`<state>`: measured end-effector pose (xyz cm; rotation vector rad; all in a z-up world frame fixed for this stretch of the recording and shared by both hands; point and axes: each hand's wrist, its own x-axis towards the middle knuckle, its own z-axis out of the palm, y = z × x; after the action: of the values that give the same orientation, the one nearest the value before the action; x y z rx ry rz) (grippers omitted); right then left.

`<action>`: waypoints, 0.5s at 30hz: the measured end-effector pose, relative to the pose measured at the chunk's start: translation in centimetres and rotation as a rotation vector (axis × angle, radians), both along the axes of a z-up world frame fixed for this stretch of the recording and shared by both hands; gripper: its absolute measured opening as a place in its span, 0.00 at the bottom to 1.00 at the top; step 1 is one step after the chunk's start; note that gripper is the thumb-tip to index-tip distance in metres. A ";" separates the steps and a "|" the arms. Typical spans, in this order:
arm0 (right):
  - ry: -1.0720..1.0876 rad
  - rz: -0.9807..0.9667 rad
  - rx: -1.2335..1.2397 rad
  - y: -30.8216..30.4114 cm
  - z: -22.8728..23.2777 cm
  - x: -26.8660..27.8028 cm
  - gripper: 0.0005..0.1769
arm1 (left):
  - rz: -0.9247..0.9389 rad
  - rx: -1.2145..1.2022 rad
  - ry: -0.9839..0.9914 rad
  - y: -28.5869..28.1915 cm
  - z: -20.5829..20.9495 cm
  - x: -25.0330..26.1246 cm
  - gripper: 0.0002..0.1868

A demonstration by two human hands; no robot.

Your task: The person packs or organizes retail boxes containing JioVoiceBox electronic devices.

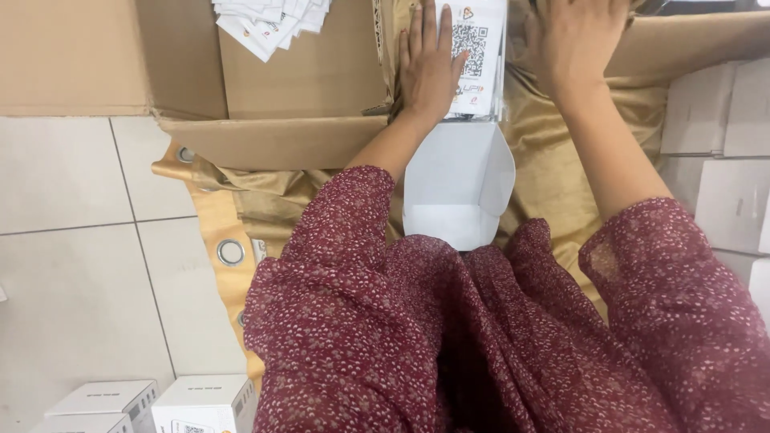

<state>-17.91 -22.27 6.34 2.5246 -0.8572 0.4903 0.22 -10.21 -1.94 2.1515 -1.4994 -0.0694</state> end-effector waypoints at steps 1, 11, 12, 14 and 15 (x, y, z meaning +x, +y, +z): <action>0.007 0.039 0.168 0.2 -0.7 0.4 0.19 | 0.027 0.024 -0.003 -0.7 -0.6 0.1 0.41; -0.267 0.213 1.005 1.6 -2.6 3.1 0.35 | 0.034 0.302 0.044 -0.3 2.0 -0.2 0.58; -0.268 0.212 1.009 1.2 -3.0 3.0 0.35 | 0.034 0.306 0.043 0.0 1.0 -0.7 0.58; -0.266 0.226 1.002 0.3 -3.7 2.7 0.33 | 0.059 0.189 0.080 0.5 -0.9 -1.6 0.63; -0.268 0.226 1.005 0.8 -3.1 2.7 0.33 | 0.060 0.191 0.078 0.7 -1.7 -1.7 0.63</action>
<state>-15.18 -21.47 3.27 3.5595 -1.1109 0.5702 -1.49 -9.47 -3.61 2.3128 -1.4336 -0.2835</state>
